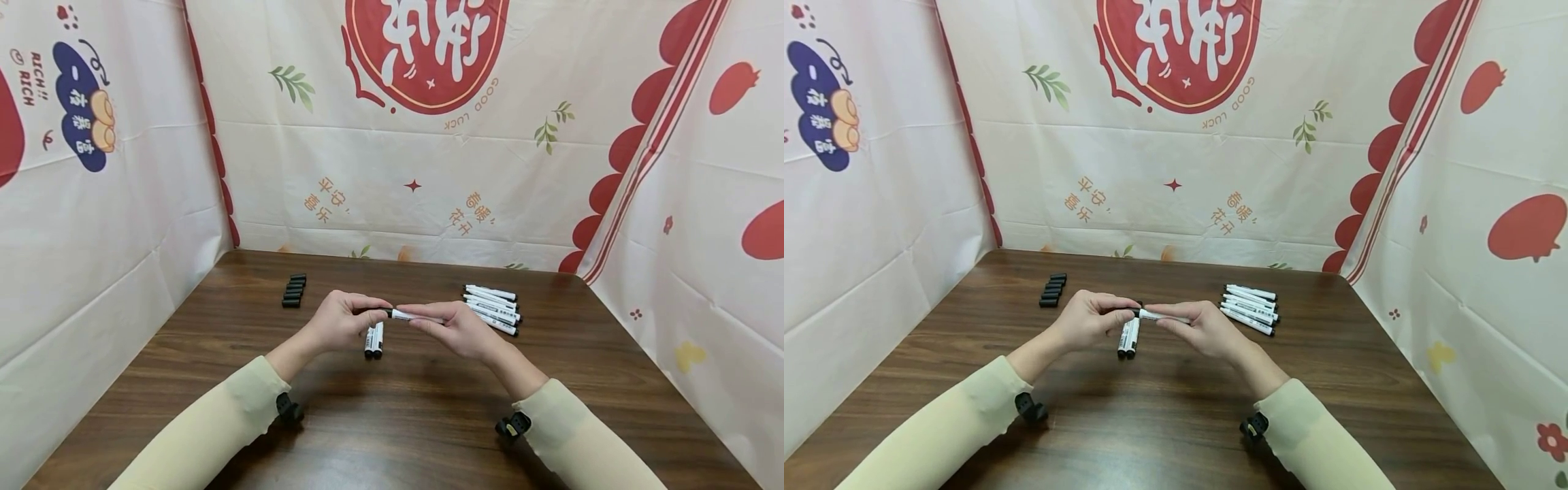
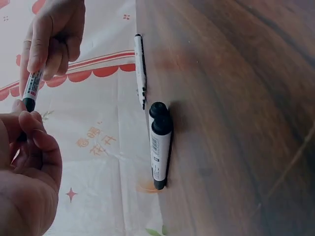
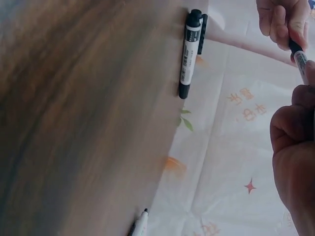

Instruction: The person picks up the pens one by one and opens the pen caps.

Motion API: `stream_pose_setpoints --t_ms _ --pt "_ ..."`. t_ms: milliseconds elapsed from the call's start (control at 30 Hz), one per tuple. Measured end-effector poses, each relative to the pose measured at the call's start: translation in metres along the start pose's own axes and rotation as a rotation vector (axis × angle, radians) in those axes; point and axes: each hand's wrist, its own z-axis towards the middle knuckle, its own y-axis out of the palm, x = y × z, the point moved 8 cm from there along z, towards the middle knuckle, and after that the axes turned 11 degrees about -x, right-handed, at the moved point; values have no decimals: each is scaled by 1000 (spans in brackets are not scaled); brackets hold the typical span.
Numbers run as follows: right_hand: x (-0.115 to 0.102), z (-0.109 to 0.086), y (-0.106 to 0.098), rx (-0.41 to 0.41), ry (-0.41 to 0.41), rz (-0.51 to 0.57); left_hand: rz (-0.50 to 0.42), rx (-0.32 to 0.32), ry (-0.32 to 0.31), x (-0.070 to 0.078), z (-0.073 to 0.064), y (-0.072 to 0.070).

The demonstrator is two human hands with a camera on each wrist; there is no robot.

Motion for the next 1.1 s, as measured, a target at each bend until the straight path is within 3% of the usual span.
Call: stream_pose_setpoints --t_ms 100,167,300,367,500,700,1100 --pt "-1 1 -2 -6 -7 21 3 0 23 3 -1 -2" --pt "3 1 -1 -17 24 94 74 10 106 11 -2 -4" --pt "17 0 9 -94 115 348 284 34 315 25 -6 -3" --pt "22 0 16 -139 148 462 362 35 381 28 -8 0" --pt "27 -1 24 -182 180 577 391 18 409 25 -9 3" --pt "30 -2 24 -188 208 539 340 9 450 23 -11 5" --pt "33 4 18 -191 214 389 387 27 477 21 -10 7"
